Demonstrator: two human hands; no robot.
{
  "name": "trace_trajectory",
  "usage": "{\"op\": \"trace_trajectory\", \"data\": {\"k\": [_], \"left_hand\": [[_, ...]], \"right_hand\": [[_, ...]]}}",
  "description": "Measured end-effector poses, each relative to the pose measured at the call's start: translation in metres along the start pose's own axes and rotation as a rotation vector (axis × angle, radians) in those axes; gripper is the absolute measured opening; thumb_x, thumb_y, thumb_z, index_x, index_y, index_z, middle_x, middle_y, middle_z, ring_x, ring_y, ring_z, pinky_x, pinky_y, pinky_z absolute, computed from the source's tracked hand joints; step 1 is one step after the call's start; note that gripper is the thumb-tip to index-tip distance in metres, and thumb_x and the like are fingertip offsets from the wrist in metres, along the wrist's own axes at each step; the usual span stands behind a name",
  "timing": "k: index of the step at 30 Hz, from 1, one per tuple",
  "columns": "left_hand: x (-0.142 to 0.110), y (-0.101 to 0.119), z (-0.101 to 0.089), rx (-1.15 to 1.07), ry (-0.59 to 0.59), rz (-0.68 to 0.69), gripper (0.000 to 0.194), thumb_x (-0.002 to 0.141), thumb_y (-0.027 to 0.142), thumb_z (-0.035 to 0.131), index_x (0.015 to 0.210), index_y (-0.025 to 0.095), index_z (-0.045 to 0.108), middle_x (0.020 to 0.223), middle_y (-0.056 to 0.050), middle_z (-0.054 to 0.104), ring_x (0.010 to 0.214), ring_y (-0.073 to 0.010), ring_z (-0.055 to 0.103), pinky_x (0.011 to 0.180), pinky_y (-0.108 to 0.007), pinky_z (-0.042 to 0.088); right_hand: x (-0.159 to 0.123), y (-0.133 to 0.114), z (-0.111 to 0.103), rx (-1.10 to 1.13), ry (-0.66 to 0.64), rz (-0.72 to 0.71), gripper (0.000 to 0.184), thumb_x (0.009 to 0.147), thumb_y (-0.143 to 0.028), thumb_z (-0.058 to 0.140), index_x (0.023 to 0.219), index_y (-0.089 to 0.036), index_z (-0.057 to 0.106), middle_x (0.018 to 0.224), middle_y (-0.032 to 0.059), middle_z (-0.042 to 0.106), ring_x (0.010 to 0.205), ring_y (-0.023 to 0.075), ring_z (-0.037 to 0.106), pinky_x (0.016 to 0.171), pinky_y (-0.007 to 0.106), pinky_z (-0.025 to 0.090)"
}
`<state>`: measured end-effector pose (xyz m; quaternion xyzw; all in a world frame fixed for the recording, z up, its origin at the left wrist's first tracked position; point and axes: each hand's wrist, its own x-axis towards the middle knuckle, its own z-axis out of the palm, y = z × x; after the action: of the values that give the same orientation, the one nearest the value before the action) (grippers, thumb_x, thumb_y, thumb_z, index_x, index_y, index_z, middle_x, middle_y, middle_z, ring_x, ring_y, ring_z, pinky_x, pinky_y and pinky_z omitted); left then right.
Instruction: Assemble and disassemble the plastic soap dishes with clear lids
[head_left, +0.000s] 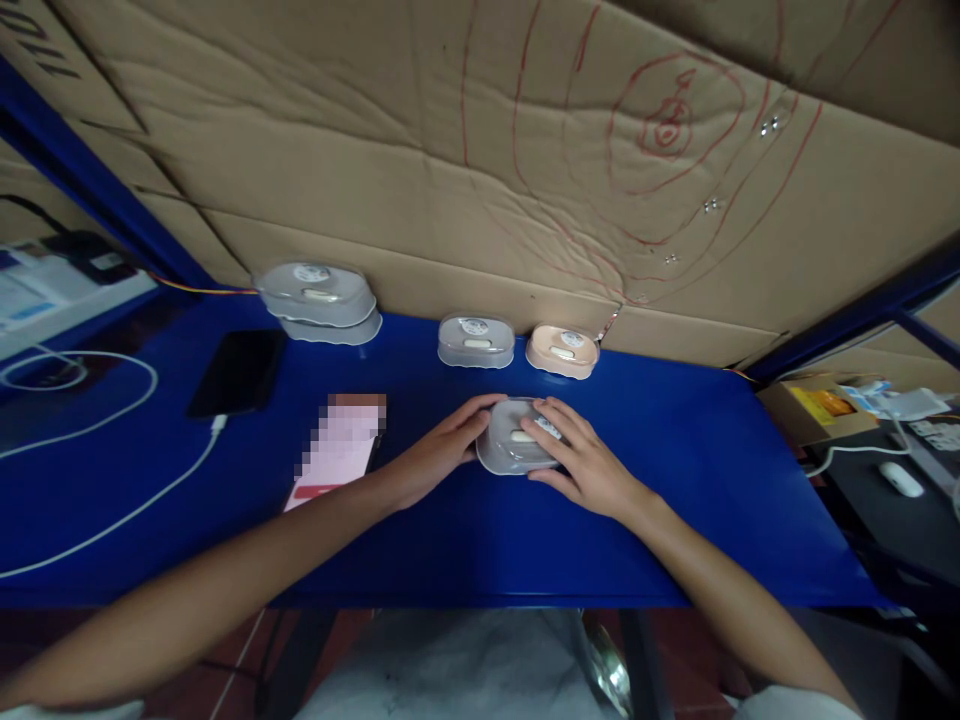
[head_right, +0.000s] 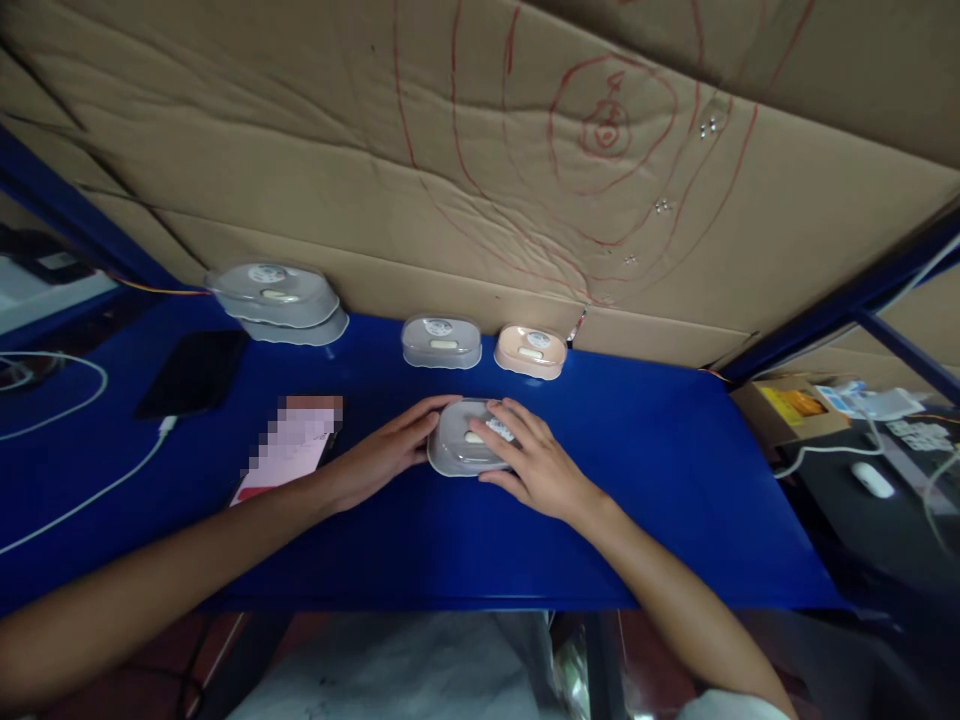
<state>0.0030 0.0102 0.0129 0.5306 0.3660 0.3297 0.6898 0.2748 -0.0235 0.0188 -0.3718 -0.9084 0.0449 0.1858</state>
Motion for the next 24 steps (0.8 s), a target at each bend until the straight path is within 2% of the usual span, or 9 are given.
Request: {"op": "trace_trajectory", "data": {"k": [5,7,9,11,13,15,17,21,24], "left_hand": [[0.040,0.018,-0.024,1.033,0.210,0.487,0.055,0.105,0.028,0.048,0.159,0.019,0.044,0.175,-0.017,0.022,0.163,-0.0333,0.020,0.131,-0.058,0.019],[0.065,0.031,-0.037,1.284,0.243,0.515,0.061,0.103,0.023,0.050,0.163,0.016,0.038,0.177,-0.020,0.017,0.164,-0.0368,0.013,0.130,-0.061,0.018],[0.084,0.041,-0.050,1.430,0.236,0.378,0.065,0.102,0.025,0.055,0.163,0.013,0.037,0.176,-0.024,0.016,0.163,-0.0425,0.013,0.127,-0.064,0.021],[0.088,0.042,-0.058,1.454,0.207,0.318,0.066,0.099,0.027,0.062,0.160,0.011,0.042,0.172,-0.028,0.025,0.160,-0.0478,0.022,0.123,-0.065,0.030],[0.075,0.036,-0.055,1.461,0.156,0.321,0.063,0.099,0.025,0.062,0.159,0.014,0.044,0.170,-0.025,0.031,0.159,-0.0453,0.027,0.123,-0.061,0.033],[0.049,0.025,-0.040,1.448,0.026,0.413,0.060,0.101,0.027,0.060,0.159,0.019,0.045,0.171,-0.021,0.032,0.159,-0.0414,0.029,0.124,-0.058,0.035],[0.018,0.016,-0.019,1.397,-0.105,0.527,0.059,0.100,0.027,0.065,0.157,0.029,0.048,0.170,-0.014,0.035,0.156,-0.0376,0.033,0.122,-0.055,0.039],[-0.021,0.010,0.020,1.293,-0.239,0.623,0.066,0.090,0.028,0.080,0.151,0.033,0.055,0.157,-0.013,0.049,0.145,-0.0371,0.046,0.117,-0.056,0.044],[-0.021,0.007,0.027,1.203,-0.252,0.586,0.071,0.085,0.032,0.085,0.149,0.037,0.056,0.159,-0.012,0.047,0.144,-0.0389,0.047,0.117,-0.057,0.043]], "right_hand": [[-0.011,0.029,-0.017,-0.017,-0.071,0.125,0.066,0.103,-0.043,0.061,0.164,-0.035,0.035,0.170,0.0093,0.038,0.159,0.0341,0.032,0.124,0.061,0.037],[-0.022,0.048,-0.024,-0.013,-0.069,0.187,0.066,0.102,-0.044,0.062,0.162,-0.035,0.037,0.170,0.0091,0.038,0.159,0.0335,0.032,0.124,0.062,0.033],[-0.037,0.072,-0.033,-0.051,-0.076,0.278,0.063,0.101,-0.044,0.062,0.160,-0.037,0.040,0.168,0.0080,0.041,0.158,0.0345,0.034,0.124,0.068,0.028],[-0.056,0.101,-0.041,-0.136,-0.042,0.418,0.058,0.099,-0.043,0.063,0.155,-0.040,0.046,0.164,0.0074,0.046,0.154,0.0376,0.037,0.121,0.073,0.025],[-0.074,0.129,-0.048,-0.233,0.066,0.590,0.056,0.095,-0.039,0.065,0.150,-0.039,0.054,0.159,0.0106,0.051,0.148,0.0414,0.044,0.115,0.074,0.033],[-0.086,0.152,-0.050,-0.296,0.182,0.721,0.059,0.092,-0.034,0.063,0.151,-0.035,0.056,0.154,0.0161,0.052,0.141,0.0447,0.048,0.108,0.074,0.041],[-0.087,0.166,-0.046,-0.314,0.238,0.763,0.064,0.091,-0.030,0.059,0.155,-0.031,0.052,0.152,0.0193,0.049,0.140,0.0460,0.046,0.107,0.073,0.043],[-0.057,0.163,-0.024,-0.270,0.214,0.663,0.066,0.098,-0.030,0.049,0.164,-0.025,0.039,0.160,0.0191,0.044,0.150,0.0389,0.039,0.119,0.066,0.039],[-0.027,0.134,-0.010,-0.200,0.171,0.566,0.065,0.107,-0.041,0.039,0.168,-0.029,0.024,0.170,0.0143,0.034,0.161,0.0371,0.024,0.122,0.070,0.031]]}}
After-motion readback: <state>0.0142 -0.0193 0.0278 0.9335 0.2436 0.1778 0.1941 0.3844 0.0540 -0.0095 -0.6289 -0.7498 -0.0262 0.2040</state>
